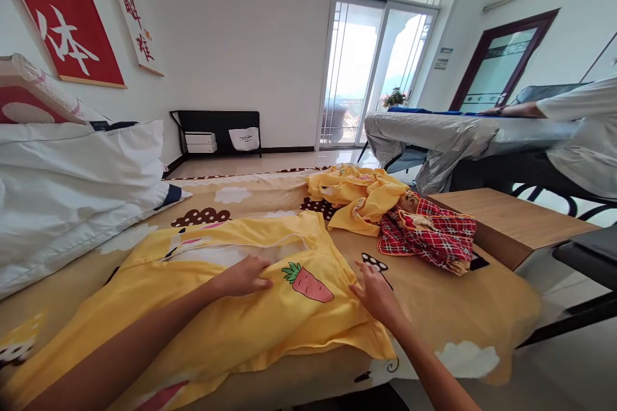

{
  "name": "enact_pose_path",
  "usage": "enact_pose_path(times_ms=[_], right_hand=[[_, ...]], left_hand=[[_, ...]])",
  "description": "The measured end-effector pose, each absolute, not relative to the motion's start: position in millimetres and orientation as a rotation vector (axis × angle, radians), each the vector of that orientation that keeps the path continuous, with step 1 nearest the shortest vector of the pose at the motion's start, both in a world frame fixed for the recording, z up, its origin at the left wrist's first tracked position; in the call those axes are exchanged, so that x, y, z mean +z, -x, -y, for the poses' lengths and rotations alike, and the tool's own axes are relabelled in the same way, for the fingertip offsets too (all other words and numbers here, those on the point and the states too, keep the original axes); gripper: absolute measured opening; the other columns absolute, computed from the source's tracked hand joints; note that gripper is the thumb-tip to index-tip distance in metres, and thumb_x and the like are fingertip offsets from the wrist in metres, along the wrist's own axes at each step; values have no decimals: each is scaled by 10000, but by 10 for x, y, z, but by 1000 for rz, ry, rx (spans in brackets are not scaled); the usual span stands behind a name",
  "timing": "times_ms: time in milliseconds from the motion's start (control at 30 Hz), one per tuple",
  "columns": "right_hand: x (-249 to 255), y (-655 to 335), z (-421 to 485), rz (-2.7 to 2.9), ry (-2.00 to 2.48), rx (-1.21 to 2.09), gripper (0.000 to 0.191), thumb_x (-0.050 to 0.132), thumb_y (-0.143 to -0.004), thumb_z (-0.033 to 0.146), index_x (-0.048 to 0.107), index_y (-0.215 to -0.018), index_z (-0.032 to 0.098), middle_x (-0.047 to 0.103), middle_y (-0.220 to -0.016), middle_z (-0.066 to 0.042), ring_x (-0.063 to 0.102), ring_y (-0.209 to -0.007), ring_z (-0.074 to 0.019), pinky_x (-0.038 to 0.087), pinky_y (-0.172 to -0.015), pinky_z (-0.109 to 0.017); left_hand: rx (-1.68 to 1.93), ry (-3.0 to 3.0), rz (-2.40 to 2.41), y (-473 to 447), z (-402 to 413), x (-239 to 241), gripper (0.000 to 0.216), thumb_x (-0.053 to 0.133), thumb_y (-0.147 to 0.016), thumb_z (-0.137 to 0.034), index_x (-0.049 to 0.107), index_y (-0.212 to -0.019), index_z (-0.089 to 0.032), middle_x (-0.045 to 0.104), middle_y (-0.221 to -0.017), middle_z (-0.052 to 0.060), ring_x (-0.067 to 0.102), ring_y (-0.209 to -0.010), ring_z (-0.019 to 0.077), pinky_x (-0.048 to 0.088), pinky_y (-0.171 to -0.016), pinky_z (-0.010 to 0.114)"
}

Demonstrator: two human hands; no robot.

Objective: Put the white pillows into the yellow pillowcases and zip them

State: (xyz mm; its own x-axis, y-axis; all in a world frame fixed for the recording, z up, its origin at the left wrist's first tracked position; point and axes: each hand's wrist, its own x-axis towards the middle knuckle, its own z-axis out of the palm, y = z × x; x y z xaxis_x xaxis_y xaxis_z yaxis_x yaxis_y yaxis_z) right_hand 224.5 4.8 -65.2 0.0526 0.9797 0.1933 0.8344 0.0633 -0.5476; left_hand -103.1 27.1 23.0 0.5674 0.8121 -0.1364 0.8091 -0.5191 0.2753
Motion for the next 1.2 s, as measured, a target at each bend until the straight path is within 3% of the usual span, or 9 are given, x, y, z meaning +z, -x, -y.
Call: enact_pose_path(times_ms=[67,167,233,367,600,733,867,1033,1200], right_hand=[[-448,-1957,38,2074,1538,100,520,491,-818,272,488,-1335,217,553,-1318,-138,516,-1211,-278,381,-1023,-484],[-240,-1461,197,2475,1128,170,636,474,-842,216,320,-1457,246,465,-1428,-117,388,-1339,-235,309,-1080,-454],[-226,-1234,293,2588,1043,242,612,495,-833,196,360,-1429,239,545,-1337,-115,466,-1262,-220,338,-1043,-418],[-373,-1186,456,2526,1133,93,179,502,-883,218,591,-1037,219,647,-962,-53,582,-952,-193,377,-916,-381],[-503,-1381,778,2503,1098,-25,60,525,-912,261,563,-920,216,637,-898,-27,573,-904,-190,323,-921,-377],[-569,-1429,885,2496,1221,-52,51,577,-864,228,563,-912,219,651,-916,-17,578,-953,-208,304,-938,-384],[-638,-1498,889,2552,1473,-101,203,683,-742,199,603,-928,211,671,-921,-31,597,-918,-230,340,-887,-386],[-541,-1545,873,2738,1498,-279,69,655,-716,142,629,-746,198,668,-886,-63,597,-924,-244,349,-893,-414],[-237,-1676,918,2873,1337,-145,89,617,-714,148,611,-777,211,662,-837,-37,595,-947,-217,291,-978,-409]], left_hand=[[3,-2556,-1215,1008,-152,277,274,564,-812,-311,630,-1053,-199,690,-1006,75,643,-950,247,466,-741,285],[-100,-2630,-1052,974,48,356,273,542,-828,-325,633,-1054,-201,699,-945,73,659,-875,252,455,-666,285],[-136,-2643,-980,977,143,385,255,540,-842,-369,652,-989,-193,703,-899,69,662,-821,239,440,-624,273],[-111,-2593,-925,1002,126,351,347,449,-914,-433,678,-871,-177,701,-794,56,642,-696,182,421,-583,249],[-69,-2778,-343,412,-274,101,230,509,-794,-28,682,-886,-147,704,-1019,58,638,-949,160,463,-834,228],[-66,-2972,-114,105,-297,-213,102,567,-853,-191,651,-883,-142,694,-1009,84,638,-935,201,479,-830,290],[216,-3123,-173,202,-240,-477,300,463,-948,-336,550,-1205,-208,575,-1288,87,519,-1207,228,401,-993,391],[272,-3144,-223,372,-229,-533,628,620,-829,-452,411,-1389,-258,425,-1465,71,337,-1371,270,306,-1085,451],[121,-3137,-313,170,-182,-429,362,547,-881,-377,640,-1151,-155,693,-1080,130,619,-1057,283,462,-905,414]])
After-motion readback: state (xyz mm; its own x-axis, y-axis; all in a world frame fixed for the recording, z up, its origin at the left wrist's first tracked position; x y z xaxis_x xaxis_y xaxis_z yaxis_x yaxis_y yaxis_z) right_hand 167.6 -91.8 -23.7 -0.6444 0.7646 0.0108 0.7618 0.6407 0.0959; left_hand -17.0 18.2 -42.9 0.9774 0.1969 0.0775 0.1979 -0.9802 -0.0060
